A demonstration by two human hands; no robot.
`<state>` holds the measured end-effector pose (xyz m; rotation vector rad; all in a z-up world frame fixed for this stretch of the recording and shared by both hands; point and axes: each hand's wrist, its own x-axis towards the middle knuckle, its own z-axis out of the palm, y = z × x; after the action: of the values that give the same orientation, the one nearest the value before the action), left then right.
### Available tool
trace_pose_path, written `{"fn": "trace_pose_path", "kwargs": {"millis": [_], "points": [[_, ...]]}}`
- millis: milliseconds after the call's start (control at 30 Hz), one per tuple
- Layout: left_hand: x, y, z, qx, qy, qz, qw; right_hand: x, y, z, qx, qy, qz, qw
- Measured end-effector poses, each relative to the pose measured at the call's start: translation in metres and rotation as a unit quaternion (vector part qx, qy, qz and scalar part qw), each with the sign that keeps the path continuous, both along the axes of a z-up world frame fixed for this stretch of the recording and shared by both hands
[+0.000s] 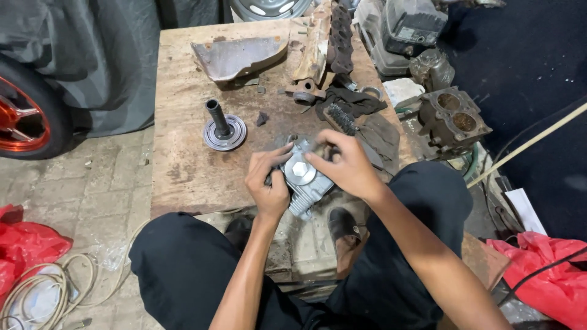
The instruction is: The person scrubs a metallic engine cylinder head with a small abrasive pad, then uses a wire brush to clean the crevices and surfaces. The person rotates the part to access different areas and continues scrubbing throughout the clip.
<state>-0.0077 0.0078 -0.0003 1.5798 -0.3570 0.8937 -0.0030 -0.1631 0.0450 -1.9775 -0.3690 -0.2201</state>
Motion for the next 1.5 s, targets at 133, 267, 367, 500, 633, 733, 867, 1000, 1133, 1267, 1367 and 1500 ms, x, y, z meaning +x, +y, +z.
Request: {"fn": "trace_pose_path", "kwargs": {"millis": [133, 267, 367, 500, 633, 733, 867, 1000, 1133, 1267, 1367, 1500], "points": [[0.002, 0.002, -0.001, -0.027, 0.001, 0.005, 1.000, -0.012, -0.007, -0.011, -0.043, -0.011, 0.017, 0.999], [-0.001, 0.004, -0.001, -0.010, -0.001, -0.010, 1.000, -0.012, 0.017, 0.011, -0.003, -0.067, 0.033, 0.997], [-0.001, 0.002, 0.005, -0.004, -0.006, -0.018, 1.000, -0.008, 0.026, 0.008, 0.042, -0.085, 0.003, 0.995], [-0.001, 0.003, 0.007, -0.021, 0.011, -0.016, 1.000, -0.022, 0.019, 0.009, 0.067, -0.047, 0.028, 0.996], [0.001, 0.001, 0.010, -0.014, 0.013, -0.041, 0.999, -0.020, 0.010, 0.000, 0.070, -0.036, 0.014, 0.997], [0.002, -0.003, 0.012, -0.012, 0.015, -0.033, 0.999, -0.007, 0.017, -0.003, 0.090, -0.060, 0.004, 0.994], [0.000, 0.000, 0.007, -0.020, 0.016, -0.022, 0.999, -0.016, 0.013, 0.005, 0.086, -0.041, 0.035, 0.995], [0.003, 0.002, 0.003, -0.016, 0.023, -0.029, 0.999, -0.014, 0.011, 0.011, 0.070, -0.050, 0.070, 0.994], [0.002, -0.002, 0.014, -0.009, 0.038, -0.045, 0.998, 0.002, 0.014, -0.016, 0.065, -0.075, 0.015, 0.995], [-0.002, 0.004, 0.011, 0.001, 0.046, -0.054, 0.997, -0.005, 0.011, -0.004, 0.065, -0.066, 0.030, 0.995], [0.002, 0.007, 0.006, -0.015, 0.050, -0.045, 0.998, -0.009, 0.005, 0.009, 0.068, -0.038, 0.101, 0.992], [0.006, 0.009, 0.001, -0.005, 0.073, -0.051, 0.996, -0.010, 0.010, 0.016, 0.058, -0.031, 0.076, 0.995]]}}
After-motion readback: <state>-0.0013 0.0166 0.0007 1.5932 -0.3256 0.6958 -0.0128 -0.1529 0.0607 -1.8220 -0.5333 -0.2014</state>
